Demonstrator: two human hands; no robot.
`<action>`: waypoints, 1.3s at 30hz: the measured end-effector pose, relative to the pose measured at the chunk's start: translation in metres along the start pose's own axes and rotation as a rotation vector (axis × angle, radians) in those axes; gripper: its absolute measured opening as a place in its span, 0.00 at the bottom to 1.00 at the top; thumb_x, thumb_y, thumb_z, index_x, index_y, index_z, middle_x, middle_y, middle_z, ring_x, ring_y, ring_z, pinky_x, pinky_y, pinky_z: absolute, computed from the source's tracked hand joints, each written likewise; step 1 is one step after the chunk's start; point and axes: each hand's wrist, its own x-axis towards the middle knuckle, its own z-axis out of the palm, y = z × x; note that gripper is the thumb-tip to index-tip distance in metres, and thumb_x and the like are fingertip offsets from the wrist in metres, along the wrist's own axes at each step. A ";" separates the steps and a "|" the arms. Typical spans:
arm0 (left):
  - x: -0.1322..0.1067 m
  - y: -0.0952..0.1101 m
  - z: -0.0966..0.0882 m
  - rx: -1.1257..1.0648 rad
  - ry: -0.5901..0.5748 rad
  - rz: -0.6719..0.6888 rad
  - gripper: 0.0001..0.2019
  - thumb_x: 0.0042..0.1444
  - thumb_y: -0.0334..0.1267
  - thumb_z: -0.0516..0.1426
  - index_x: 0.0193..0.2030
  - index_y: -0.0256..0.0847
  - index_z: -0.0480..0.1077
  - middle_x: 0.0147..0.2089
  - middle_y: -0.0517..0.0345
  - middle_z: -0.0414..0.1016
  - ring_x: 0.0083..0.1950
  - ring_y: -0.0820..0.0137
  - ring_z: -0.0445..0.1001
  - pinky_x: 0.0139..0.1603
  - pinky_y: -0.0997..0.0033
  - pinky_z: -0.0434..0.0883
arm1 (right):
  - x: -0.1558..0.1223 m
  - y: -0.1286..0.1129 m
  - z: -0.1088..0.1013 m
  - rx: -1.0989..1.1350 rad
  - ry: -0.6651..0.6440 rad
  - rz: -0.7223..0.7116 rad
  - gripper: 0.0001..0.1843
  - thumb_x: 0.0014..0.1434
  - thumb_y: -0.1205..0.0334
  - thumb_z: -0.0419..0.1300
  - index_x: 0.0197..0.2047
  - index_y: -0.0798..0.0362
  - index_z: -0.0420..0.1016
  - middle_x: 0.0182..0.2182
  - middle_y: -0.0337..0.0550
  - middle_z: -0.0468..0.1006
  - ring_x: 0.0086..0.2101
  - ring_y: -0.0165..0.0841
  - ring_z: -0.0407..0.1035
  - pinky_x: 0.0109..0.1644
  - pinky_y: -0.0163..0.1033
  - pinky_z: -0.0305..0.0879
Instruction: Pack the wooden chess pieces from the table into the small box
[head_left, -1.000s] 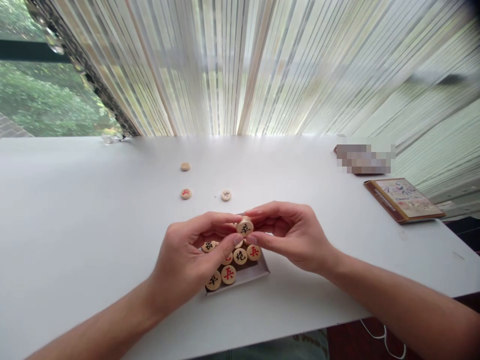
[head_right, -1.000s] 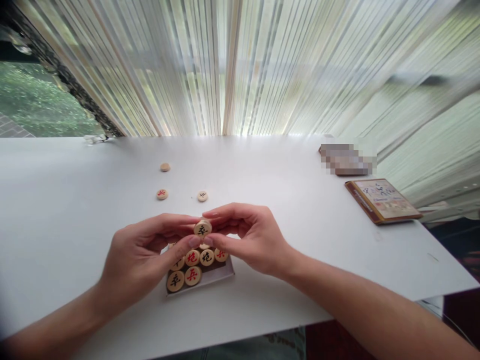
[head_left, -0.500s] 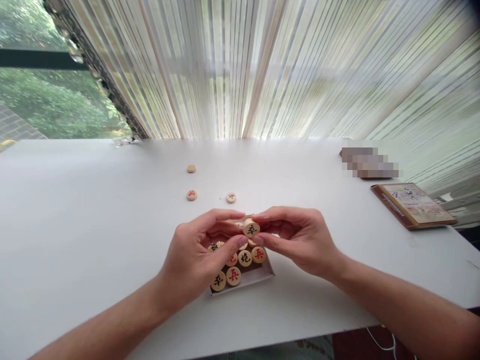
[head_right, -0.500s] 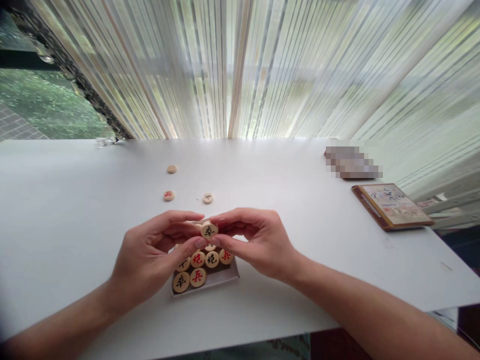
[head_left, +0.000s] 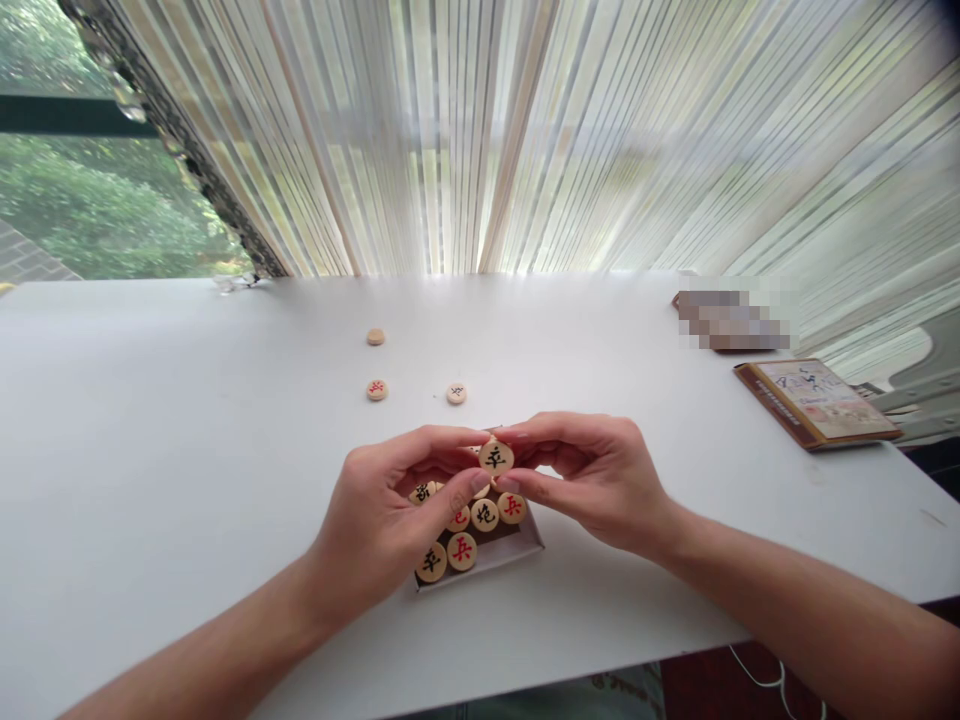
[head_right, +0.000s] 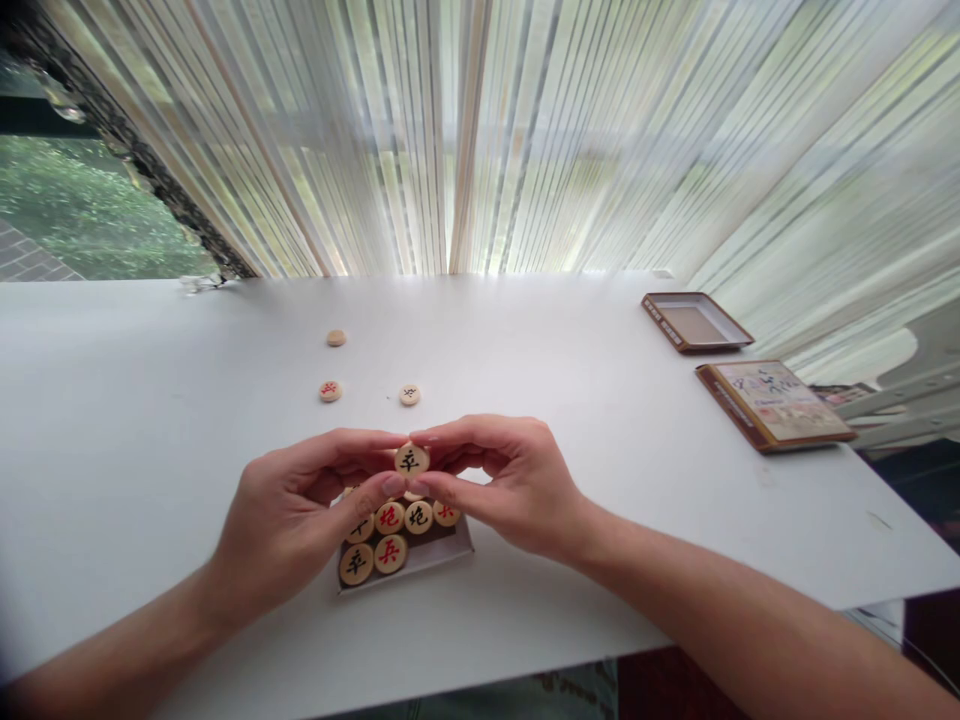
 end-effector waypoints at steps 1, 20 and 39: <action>0.000 0.000 0.000 0.001 0.001 -0.006 0.10 0.62 0.29 0.69 0.50 0.41 0.83 0.44 0.57 0.89 0.42 0.72 0.88 0.46 0.83 0.84 | 0.000 0.000 0.000 -0.004 -0.002 -0.004 0.25 0.53 0.79 0.76 0.51 0.47 0.89 0.41 0.44 0.90 0.41 0.33 0.85 0.47 0.33 0.85; -0.002 -0.001 -0.002 -0.023 -0.044 -0.071 0.13 0.65 0.34 0.68 0.55 0.42 0.83 0.53 0.52 0.88 0.47 0.68 0.88 0.51 0.77 0.84 | 0.000 -0.002 0.001 -0.002 -0.040 -0.006 0.24 0.57 0.75 0.75 0.55 0.47 0.87 0.42 0.45 0.90 0.41 0.33 0.85 0.47 0.34 0.85; -0.001 0.002 -0.002 0.089 -0.004 -0.011 0.06 0.65 0.36 0.68 0.47 0.43 0.85 0.46 0.55 0.89 0.42 0.68 0.87 0.46 0.75 0.84 | 0.000 -0.005 0.002 -0.019 -0.005 0.054 0.09 0.57 0.68 0.77 0.43 0.53 0.90 0.38 0.48 0.90 0.35 0.37 0.86 0.39 0.37 0.87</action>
